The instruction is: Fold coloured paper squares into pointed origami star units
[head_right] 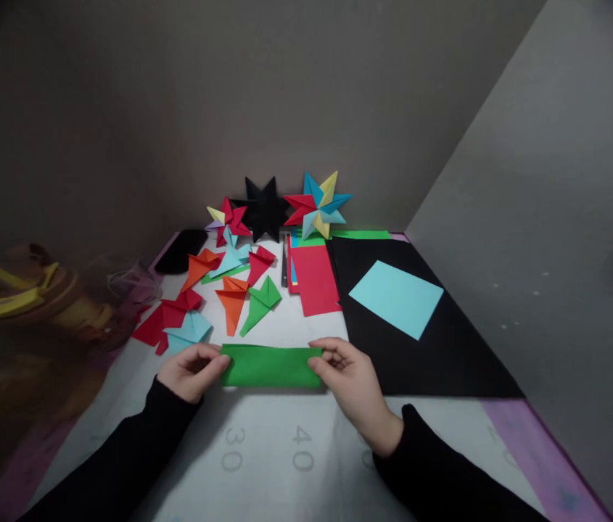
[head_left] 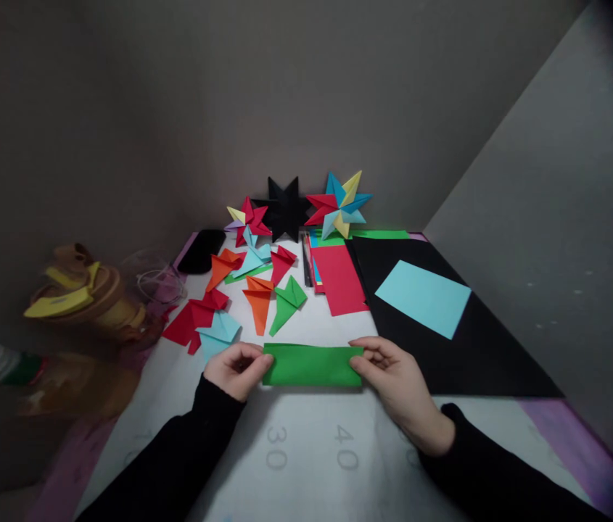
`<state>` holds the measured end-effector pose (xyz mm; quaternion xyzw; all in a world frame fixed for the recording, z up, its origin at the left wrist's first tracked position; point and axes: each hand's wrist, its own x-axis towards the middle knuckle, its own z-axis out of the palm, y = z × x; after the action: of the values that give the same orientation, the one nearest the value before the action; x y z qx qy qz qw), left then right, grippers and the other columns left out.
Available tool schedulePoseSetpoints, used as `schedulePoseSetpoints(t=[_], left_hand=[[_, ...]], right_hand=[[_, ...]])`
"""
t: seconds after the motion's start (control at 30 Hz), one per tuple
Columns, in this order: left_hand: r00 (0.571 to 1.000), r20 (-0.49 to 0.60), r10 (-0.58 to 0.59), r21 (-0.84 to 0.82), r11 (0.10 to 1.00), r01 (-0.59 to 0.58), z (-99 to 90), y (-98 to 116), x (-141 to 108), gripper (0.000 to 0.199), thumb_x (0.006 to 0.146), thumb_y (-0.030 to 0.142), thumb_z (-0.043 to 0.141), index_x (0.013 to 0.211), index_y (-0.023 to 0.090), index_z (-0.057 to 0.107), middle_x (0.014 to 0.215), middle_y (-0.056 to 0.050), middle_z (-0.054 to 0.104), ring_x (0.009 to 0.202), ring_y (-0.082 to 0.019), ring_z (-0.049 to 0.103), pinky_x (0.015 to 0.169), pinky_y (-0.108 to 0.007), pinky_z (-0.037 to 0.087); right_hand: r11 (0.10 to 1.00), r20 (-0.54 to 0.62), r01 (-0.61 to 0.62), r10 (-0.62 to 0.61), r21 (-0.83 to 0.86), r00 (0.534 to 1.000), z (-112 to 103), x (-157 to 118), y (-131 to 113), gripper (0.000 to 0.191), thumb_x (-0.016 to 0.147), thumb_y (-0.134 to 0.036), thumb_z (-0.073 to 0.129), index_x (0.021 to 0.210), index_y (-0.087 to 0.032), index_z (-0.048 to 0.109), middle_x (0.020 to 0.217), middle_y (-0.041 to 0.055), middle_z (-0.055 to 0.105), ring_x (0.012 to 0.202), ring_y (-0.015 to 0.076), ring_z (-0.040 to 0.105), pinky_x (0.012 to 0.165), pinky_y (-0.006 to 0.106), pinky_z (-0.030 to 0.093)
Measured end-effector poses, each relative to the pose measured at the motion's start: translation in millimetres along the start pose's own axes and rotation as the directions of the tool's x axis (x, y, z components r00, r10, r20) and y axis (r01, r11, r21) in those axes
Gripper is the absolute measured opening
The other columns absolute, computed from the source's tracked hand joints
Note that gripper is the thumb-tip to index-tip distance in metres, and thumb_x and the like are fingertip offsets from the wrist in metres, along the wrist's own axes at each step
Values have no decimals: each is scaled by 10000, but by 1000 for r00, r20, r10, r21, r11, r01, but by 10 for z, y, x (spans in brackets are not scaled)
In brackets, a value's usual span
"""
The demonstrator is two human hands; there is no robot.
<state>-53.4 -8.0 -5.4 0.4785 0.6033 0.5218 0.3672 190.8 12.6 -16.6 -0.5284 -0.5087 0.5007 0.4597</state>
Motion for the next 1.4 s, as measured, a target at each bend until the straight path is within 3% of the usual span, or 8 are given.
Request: schedulePoseSetpoints(t=[0.23, 0.57, 0.77, 0.93, 1.4], left_hand=[[996, -64, 69, -11, 997, -70, 20, 68, -42, 189, 608, 232, 679, 509, 172, 530, 601, -4, 636, 540, -109, 563, 497, -206, 445], [1000, -4, 17, -109, 994, -18, 39, 49, -68, 263, 622, 263, 678, 581, 185, 430, 573, 28, 568, 452, -68, 475, 422, -185, 379], [997, 5, 83, -90, 993, -82, 46, 14, -75, 237, 652, 251, 664, 868, 161, 622, 572, 36, 545, 447, -63, 449, 426, -185, 360], [989, -5, 147, 11, 989, -147, 20, -17, -76, 178, 646, 251, 678, 801, 168, 701, 586, 13, 563, 475, -77, 457, 437, -196, 379], [993, 9, 122, 61, 991, -122, -1, -23, -58, 161, 655, 268, 670, 771, 163, 706, 639, -24, 649, 506, -103, 534, 464, -201, 436]], right_hand=[[1000, 19, -17, 17, 22, 1000, 19, -10, 0, 242, 655, -315, 709, 848, -176, 664, 590, -14, 534, 534, 115, 492, 497, 242, 403], [1000, 14, -10, 10, 20, 1000, 13, -6, 14, 251, 659, -336, 708, 848, -179, 662, 592, -11, 530, 527, 120, 491, 487, 251, 411], [1000, 9, -7, 7, 17, 1000, 13, -5, 21, 271, 654, -348, 713, 855, -173, 661, 595, -8, 533, 527, 120, 490, 487, 249, 410], [1000, 26, -7, 6, 31, 1000, 0, -5, 34, 258, 670, -335, 707, 868, -178, 654, 598, -11, 525, 531, 117, 485, 494, 246, 408], [999, 15, -18, 17, 48, 1000, 7, 3, 42, 263, 657, -336, 717, 859, -180, 654, 606, -13, 527, 539, 117, 482, 498, 244, 395]])
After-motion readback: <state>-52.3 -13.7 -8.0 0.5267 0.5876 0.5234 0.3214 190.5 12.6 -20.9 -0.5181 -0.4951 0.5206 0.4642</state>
